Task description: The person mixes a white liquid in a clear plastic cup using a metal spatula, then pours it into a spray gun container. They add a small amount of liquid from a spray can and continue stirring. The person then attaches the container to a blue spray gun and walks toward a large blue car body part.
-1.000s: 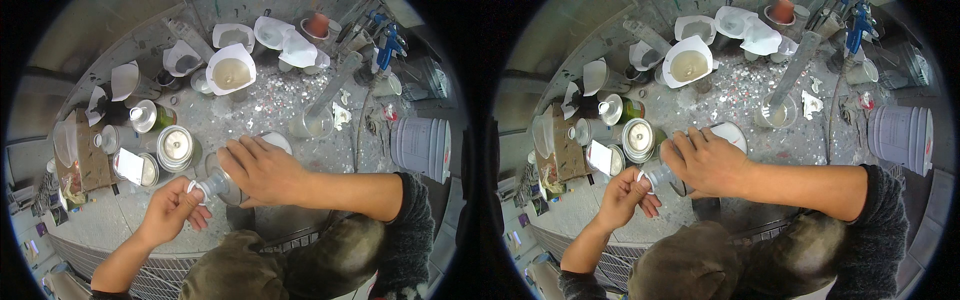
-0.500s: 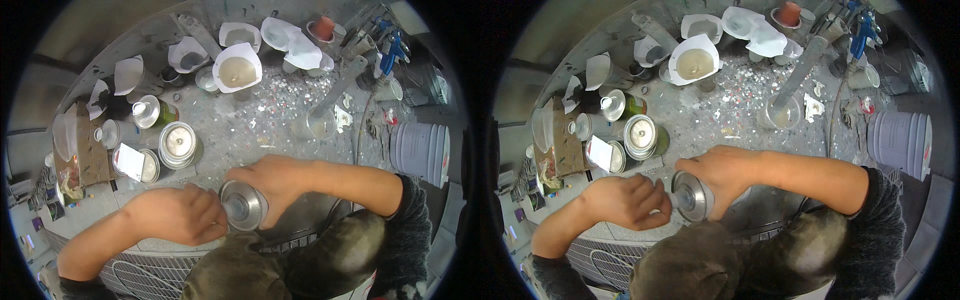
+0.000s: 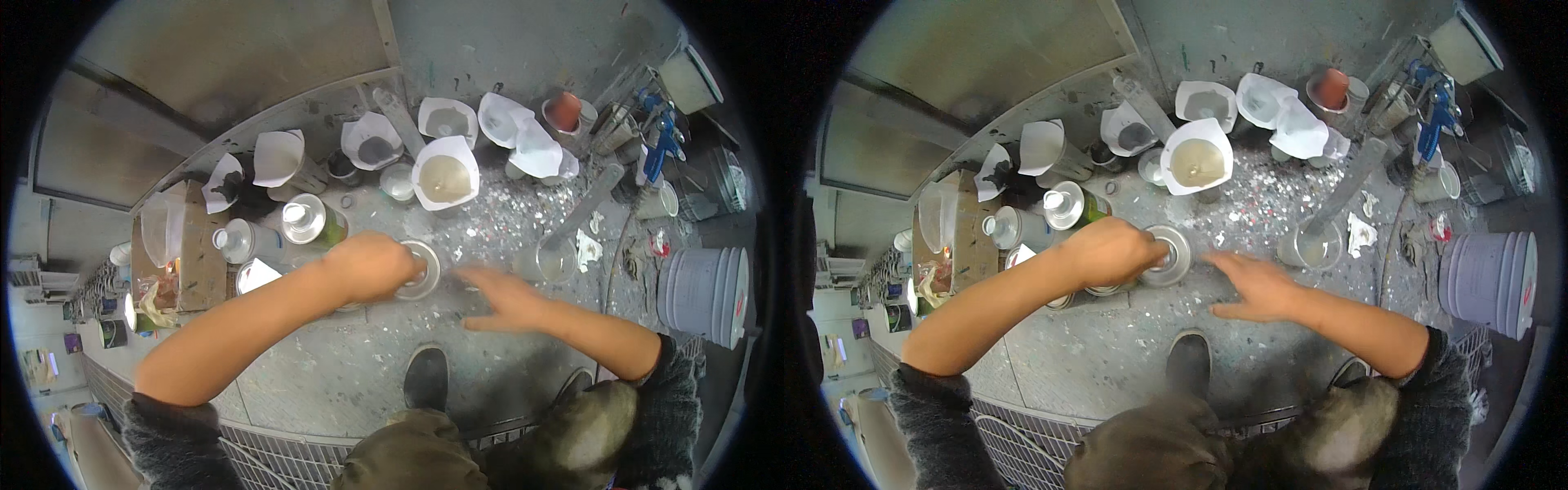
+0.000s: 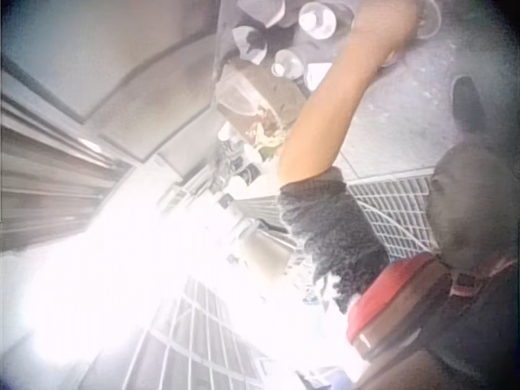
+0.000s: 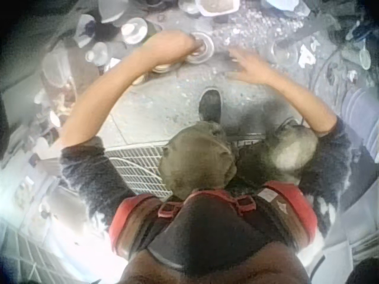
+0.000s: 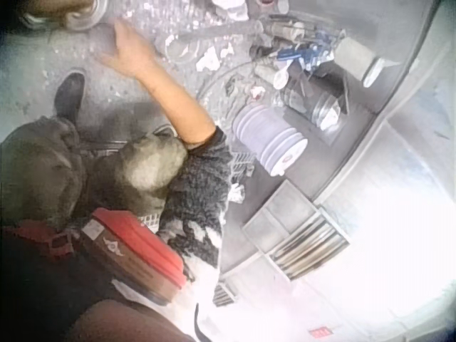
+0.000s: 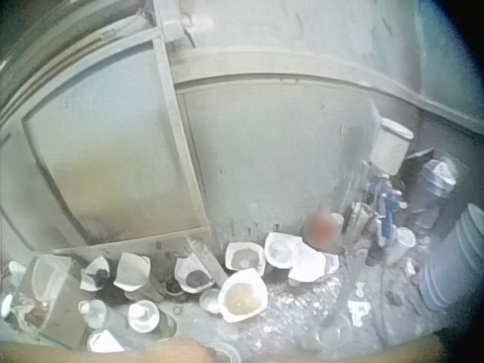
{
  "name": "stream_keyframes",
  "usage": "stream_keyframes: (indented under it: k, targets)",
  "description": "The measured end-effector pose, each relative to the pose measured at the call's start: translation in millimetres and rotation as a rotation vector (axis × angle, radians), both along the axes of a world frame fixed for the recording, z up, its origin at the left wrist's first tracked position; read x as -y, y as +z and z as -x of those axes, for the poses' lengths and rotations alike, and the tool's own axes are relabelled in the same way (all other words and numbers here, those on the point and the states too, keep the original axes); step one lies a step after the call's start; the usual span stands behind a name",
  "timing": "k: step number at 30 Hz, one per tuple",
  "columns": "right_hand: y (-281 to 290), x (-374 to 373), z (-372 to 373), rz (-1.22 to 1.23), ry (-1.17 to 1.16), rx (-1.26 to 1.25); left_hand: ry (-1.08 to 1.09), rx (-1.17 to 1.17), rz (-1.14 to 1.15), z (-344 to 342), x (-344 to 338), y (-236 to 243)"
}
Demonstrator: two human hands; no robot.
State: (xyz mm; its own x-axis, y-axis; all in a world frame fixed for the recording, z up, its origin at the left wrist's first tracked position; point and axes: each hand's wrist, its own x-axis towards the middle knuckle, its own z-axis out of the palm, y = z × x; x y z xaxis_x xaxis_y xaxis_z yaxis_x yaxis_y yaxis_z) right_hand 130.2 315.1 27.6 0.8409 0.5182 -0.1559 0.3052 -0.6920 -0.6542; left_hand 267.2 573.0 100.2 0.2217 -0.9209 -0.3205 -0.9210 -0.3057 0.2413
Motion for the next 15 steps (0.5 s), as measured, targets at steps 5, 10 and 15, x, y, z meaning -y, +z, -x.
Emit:
stream_keyframes:
  k: [5,10,15]
  targets:
    - [11,-9,-2,-0.048,0.161,-0.262,0.390,-0.095,0.186,-43,-1,-18]
    - [19,-11,-7,-0.024,0.193,-0.264,0.512,-0.262,-0.114,-51,5,-19]
    - [21,-11,-6,-0.008,0.206,-0.175,-0.075,0.194,-0.194,-53,19,-13]
